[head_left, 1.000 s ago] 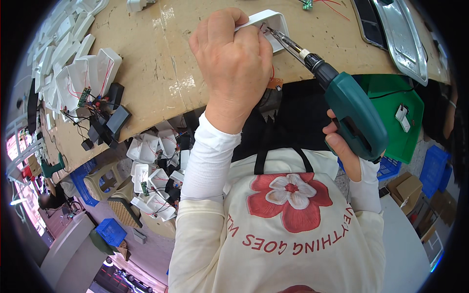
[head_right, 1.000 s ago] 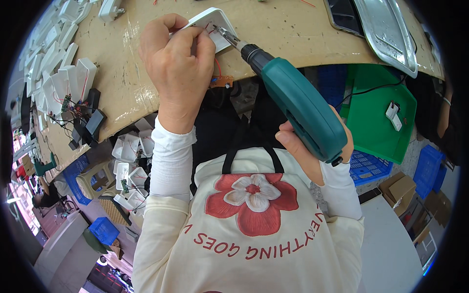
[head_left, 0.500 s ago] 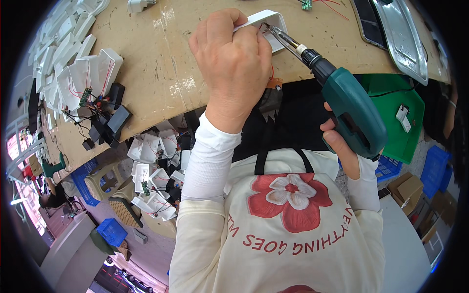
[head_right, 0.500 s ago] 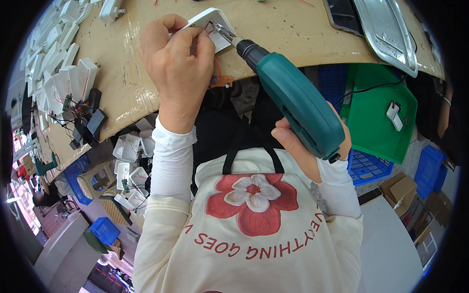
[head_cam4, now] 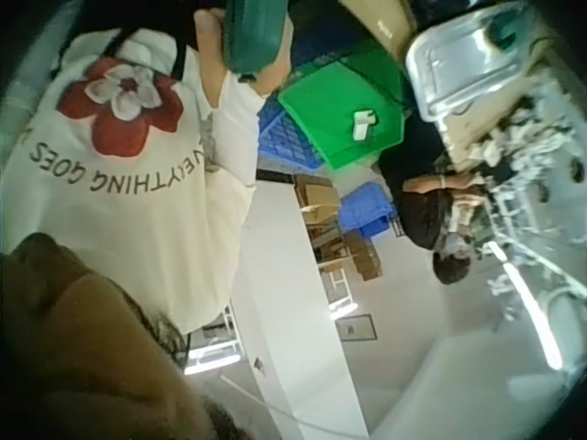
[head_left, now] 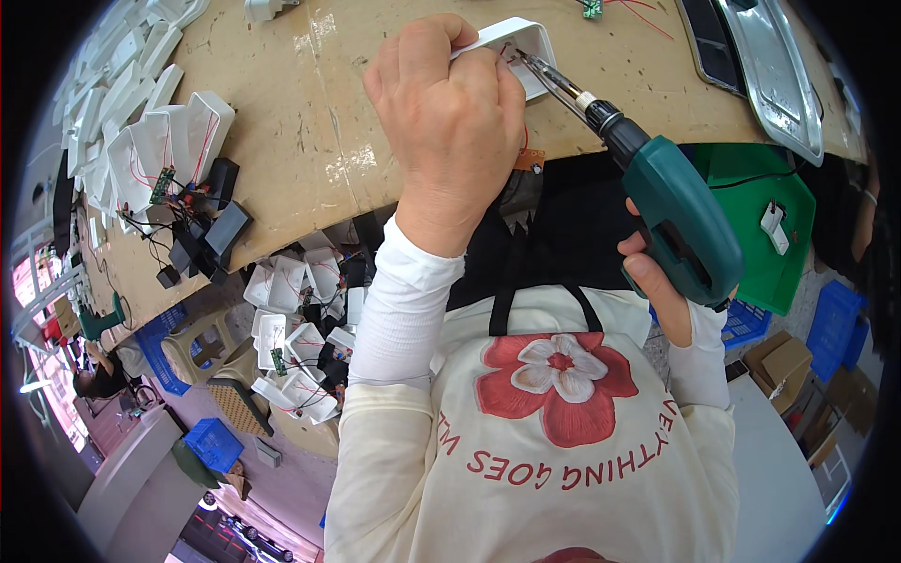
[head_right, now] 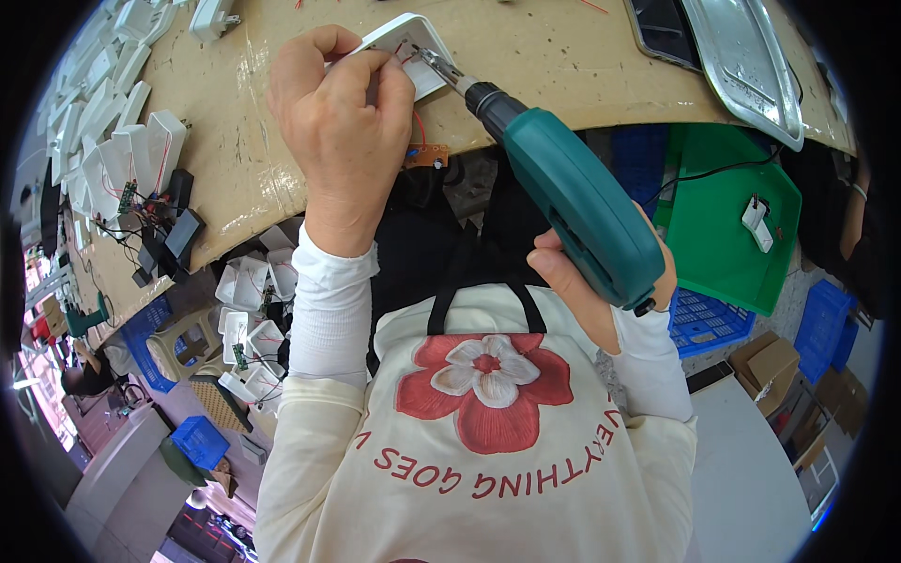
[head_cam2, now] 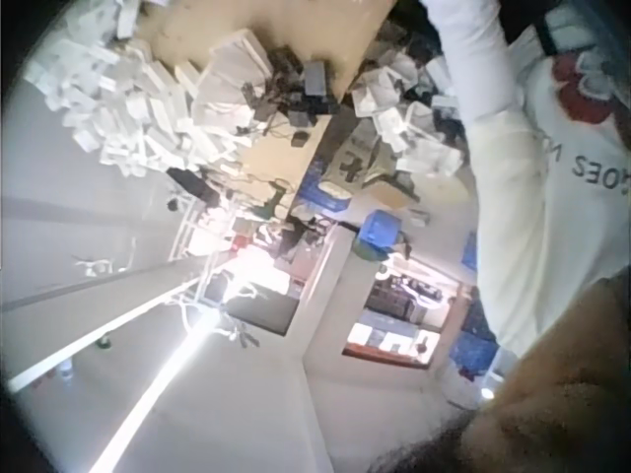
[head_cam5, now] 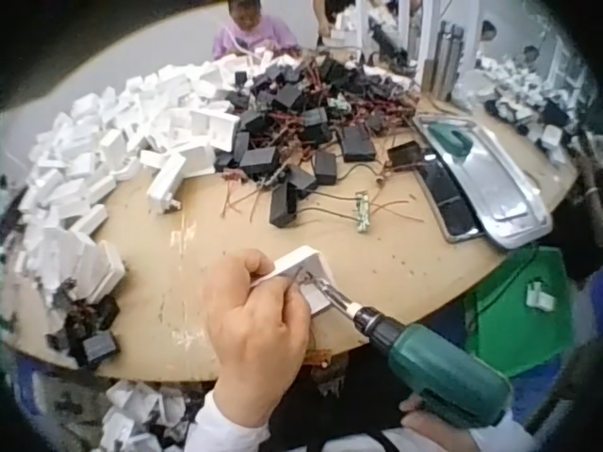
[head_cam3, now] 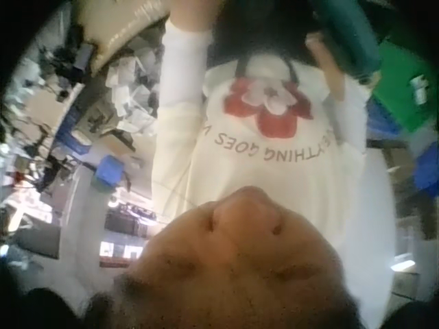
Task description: The person assembles electrical plug housings by positioning wires into plastic casings by hand and soldering the connections using a handheld soldering gun.
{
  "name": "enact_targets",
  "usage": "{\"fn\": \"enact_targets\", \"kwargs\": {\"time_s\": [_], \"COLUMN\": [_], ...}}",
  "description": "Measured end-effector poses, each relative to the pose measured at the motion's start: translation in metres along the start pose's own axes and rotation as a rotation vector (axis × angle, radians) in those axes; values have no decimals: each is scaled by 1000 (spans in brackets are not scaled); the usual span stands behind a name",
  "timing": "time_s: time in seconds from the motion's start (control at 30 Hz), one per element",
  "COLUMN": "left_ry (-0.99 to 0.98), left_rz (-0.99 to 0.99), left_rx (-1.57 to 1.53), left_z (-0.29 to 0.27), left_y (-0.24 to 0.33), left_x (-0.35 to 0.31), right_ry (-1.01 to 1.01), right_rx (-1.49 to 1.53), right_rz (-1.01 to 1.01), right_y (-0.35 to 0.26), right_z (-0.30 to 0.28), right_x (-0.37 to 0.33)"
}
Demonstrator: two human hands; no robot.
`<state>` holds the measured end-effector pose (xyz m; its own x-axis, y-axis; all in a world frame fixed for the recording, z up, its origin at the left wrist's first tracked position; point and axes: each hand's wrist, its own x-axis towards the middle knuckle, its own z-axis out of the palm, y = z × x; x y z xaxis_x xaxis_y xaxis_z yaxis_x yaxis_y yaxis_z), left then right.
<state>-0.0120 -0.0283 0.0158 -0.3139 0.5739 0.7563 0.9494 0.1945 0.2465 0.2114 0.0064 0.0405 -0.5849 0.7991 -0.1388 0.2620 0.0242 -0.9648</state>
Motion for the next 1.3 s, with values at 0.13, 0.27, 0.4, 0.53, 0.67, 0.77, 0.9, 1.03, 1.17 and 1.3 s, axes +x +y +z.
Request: {"fn": "enact_targets", "kwargs": {"time_s": [0.13, 0.27, 0.4, 0.53, 0.67, 0.77, 0.9, 1.03, 1.17, 1.3], "left_ry": [5, 5, 40, 60, 203, 345, 612, 803, 589, 277], "left_rz": [4, -8, -32, -80, -227, -444, -572, -681, -574, -599], "left_rx": [-6, 6, -35, -159, -301, -417, -380, -439, -49, 109], "left_z": [2, 5, 7, 5, -20, -51, -96, -161, -189, -197], "left_y": [0, 0, -10, -8, -5, -7, -44, -98, -166, -232], "left_x": [0, 2, -3, -9, -18, -29, -31, 6, 32, 24], "right_ry": [-21, -100, -93, -21, -36, -6, -16, -39, -45, -64], "right_rx": [27, 4, 83, 54, 56, 80, 60, 83, 95, 92], "right_rz": [-16, 13, -40, -55, -198, -238, -243, -215, -231, -225], "right_y": [2, -4, -5, 0, -7, -9, -10, -11, -9, -10], "right_z": [-8, -17, -15, -16, -17, -13, -15, -15, -19, -22], "right_x": [-6, -11, -11, -18, -16, -15, -13, -11, -10, -7]}}
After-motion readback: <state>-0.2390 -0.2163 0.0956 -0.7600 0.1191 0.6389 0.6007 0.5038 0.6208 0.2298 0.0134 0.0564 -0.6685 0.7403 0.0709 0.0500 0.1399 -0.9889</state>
